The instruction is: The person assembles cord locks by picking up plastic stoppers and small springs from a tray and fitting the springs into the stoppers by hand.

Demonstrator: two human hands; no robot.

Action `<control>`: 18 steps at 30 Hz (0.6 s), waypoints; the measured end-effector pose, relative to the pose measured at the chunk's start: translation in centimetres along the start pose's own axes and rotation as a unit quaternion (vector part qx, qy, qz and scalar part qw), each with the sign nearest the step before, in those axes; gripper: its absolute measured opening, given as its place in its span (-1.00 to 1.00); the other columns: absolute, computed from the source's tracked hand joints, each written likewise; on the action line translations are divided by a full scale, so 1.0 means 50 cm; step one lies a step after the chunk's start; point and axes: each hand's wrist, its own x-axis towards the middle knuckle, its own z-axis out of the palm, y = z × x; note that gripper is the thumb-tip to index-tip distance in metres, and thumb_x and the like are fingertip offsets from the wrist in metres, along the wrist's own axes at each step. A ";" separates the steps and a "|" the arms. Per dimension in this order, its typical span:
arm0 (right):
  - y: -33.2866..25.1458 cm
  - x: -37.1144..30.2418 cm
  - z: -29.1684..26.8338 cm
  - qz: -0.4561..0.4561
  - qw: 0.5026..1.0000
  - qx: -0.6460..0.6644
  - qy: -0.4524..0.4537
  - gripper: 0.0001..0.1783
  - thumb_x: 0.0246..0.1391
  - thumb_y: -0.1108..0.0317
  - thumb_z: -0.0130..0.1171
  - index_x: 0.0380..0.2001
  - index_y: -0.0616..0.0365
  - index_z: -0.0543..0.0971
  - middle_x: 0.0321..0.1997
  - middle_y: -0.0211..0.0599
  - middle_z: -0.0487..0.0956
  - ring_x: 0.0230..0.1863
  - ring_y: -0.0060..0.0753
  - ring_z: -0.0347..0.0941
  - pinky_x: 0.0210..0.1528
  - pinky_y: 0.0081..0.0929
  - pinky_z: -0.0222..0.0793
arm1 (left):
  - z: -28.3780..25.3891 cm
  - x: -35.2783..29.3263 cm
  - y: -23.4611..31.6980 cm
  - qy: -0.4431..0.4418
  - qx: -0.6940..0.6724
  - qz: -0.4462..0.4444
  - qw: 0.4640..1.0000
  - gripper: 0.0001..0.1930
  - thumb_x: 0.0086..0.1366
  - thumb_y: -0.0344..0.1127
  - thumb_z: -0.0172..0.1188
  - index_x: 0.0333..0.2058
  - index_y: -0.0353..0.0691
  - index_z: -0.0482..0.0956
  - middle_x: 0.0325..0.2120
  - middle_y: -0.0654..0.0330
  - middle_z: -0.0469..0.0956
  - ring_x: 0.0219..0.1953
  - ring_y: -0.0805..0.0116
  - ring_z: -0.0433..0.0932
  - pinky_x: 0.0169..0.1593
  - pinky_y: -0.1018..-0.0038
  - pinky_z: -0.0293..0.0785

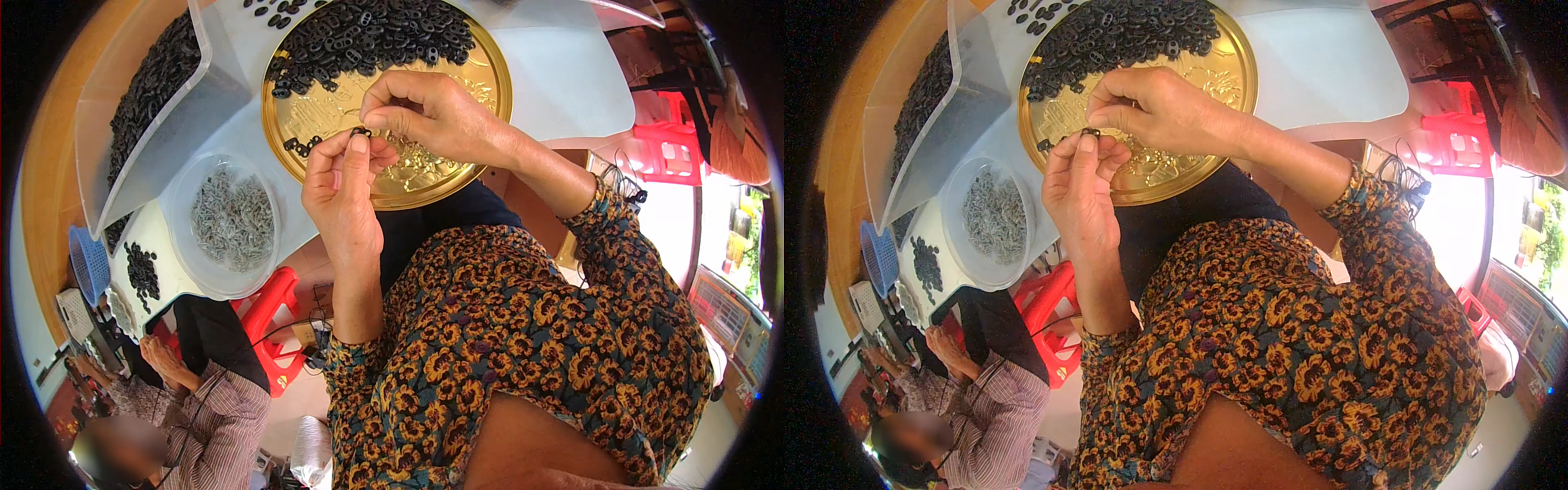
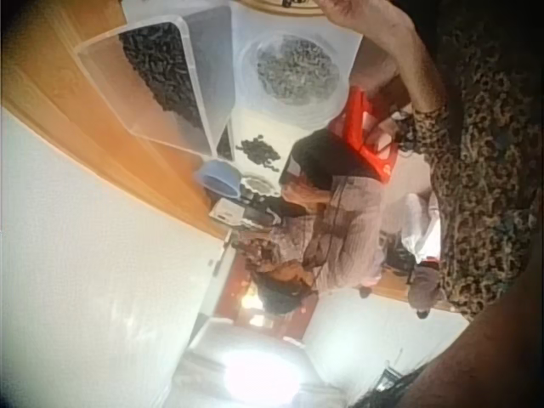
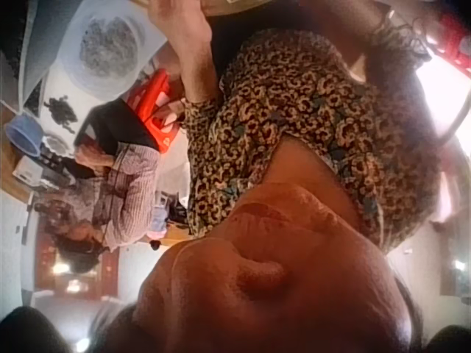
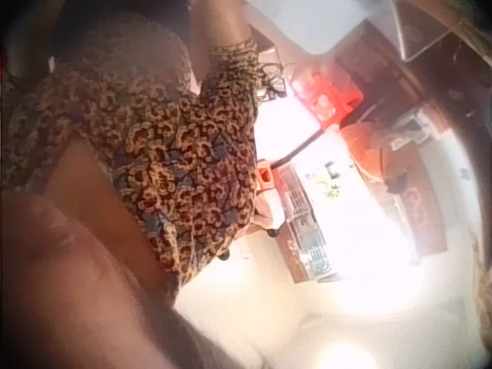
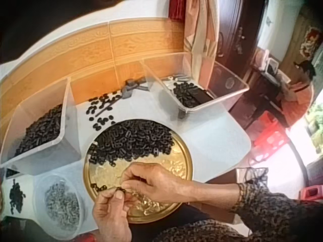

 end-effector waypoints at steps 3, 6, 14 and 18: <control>0.000 0.002 0.000 0.002 1.000 0.008 -0.008 -0.85 0.20 0.36 0.15 -0.30 0.25 0.51 -0.42 -0.48 0.46 -0.39 -0.73 0.32 -0.38 -0.66 0.29 | 0.003 -0.002 0.004 0.000 0.001 0.001 1.000 -0.87 0.33 -0.43 0.12 -0.20 -0.36 0.49 -0.39 0.09 0.59 -0.39 0.37 0.58 -0.22 0.46 0.56; 0.000 0.001 0.001 0.014 1.000 0.014 -0.015 -0.85 0.21 0.36 0.14 -0.30 0.25 0.51 -0.42 -0.49 0.46 -0.40 -0.73 0.31 -0.38 -0.67 0.29 | 0.003 -0.004 0.005 -0.009 0.009 0.008 1.000 -0.87 0.33 -0.43 0.12 -0.20 -0.36 0.49 -0.39 0.09 0.59 -0.39 0.37 0.58 -0.22 0.46 0.56; -0.002 0.000 0.000 0.029 0.999 0.042 -0.016 -0.85 0.21 0.37 0.13 -0.29 0.25 0.50 -0.43 -0.51 0.46 -0.39 -0.74 0.32 -0.37 -0.68 0.30 | 0.001 -0.002 0.003 -0.008 0.001 0.006 1.000 -0.87 0.33 -0.43 0.12 -0.20 -0.37 0.49 -0.39 0.09 0.59 -0.39 0.38 0.58 -0.24 0.48 0.56; -0.003 0.001 0.001 0.006 1.000 0.008 -0.017 -0.85 0.21 0.37 0.14 -0.30 0.26 0.50 -0.43 -0.48 0.47 -0.39 -0.72 0.33 -0.37 -0.66 0.30 | 0.004 -0.004 0.005 -0.005 0.004 0.005 1.000 -0.86 0.33 -0.43 0.12 -0.21 -0.38 0.49 -0.40 0.09 0.59 -0.39 0.38 0.58 -0.24 0.47 0.57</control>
